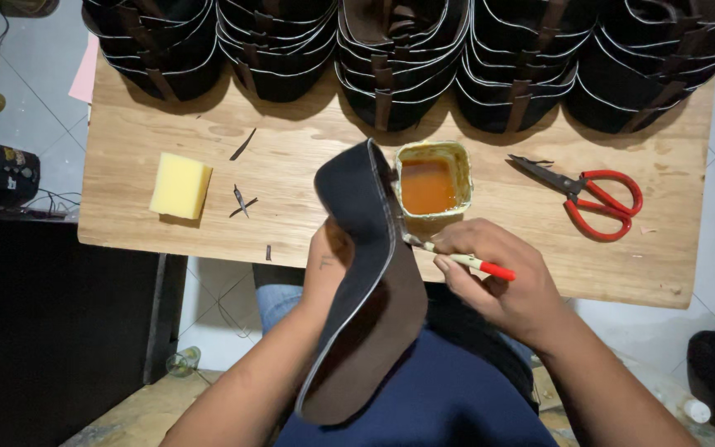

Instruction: The person sits at a workbench with stacks of leather shoe uppers. They use red-handled scissors to trim excess material from the edge of an upper, set it on a stack, then pour liquid from a metal can into a small container and use a brush to apply the liquid along the trimmed edge of another upper.

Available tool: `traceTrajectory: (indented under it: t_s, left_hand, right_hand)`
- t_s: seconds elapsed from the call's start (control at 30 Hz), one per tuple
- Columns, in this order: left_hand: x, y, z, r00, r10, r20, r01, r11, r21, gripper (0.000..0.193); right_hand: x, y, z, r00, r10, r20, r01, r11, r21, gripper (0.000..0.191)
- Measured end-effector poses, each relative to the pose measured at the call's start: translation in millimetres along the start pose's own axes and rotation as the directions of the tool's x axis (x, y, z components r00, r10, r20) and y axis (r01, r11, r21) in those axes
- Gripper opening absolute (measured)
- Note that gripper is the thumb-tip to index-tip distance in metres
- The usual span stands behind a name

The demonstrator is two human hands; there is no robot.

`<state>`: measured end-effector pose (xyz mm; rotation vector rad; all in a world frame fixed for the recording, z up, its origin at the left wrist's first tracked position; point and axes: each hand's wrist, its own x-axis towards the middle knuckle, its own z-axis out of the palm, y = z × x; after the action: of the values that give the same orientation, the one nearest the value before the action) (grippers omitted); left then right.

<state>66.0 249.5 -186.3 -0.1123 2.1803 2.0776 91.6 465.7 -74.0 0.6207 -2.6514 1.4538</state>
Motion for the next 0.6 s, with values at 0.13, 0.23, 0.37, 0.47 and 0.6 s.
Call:
traceTrajectory:
  t_s: [0.13, 0.23, 0.37, 0.47, 0.6]
  left_hand:
    - [-10.3, 14.4, 0.7, 0.963, 0.261, -0.072, -0.249, 0.957, 0.146, 0.015]
    - [-9.0, 25.9, 1.0, 0.991, -0.026, -0.133, 0.045, 0.988, 0.144, 0.020]
    - [-5.6, 30.2, 3.3, 0.988, 0.106, -0.113, -0.096, 0.991, 0.089, 0.020]
    - [-3.1, 22.6, 1.3, 0.977, 0.187, -0.106, -0.176, 0.979, 0.103, 0.023]
    - [8.0, 6.9, -8.3, 0.828, 0.560, -0.012, -0.504, 0.755, 0.420, 0.028]
  right_hand:
    - [1.0, -0.5, 3.0, 0.999, -0.014, 0.031, 0.014, 1.000, 0.006, 0.015]
    - [-0.2, -0.6, 0.1, 0.994, 0.053, 0.092, -0.058, 0.997, 0.056, 0.012]
    - [-1.5, 1.9, -1.6, 1.000, 0.004, -0.030, -0.001, 0.995, 0.099, 0.014]
    - [-3.0, 4.5, 0.9, 0.994, 0.104, 0.040, -0.105, 0.995, 0.004, 0.013]
    - [-6.3, 9.7, -1.3, 0.989, 0.141, -0.041, -0.132, 0.977, 0.168, 0.012]
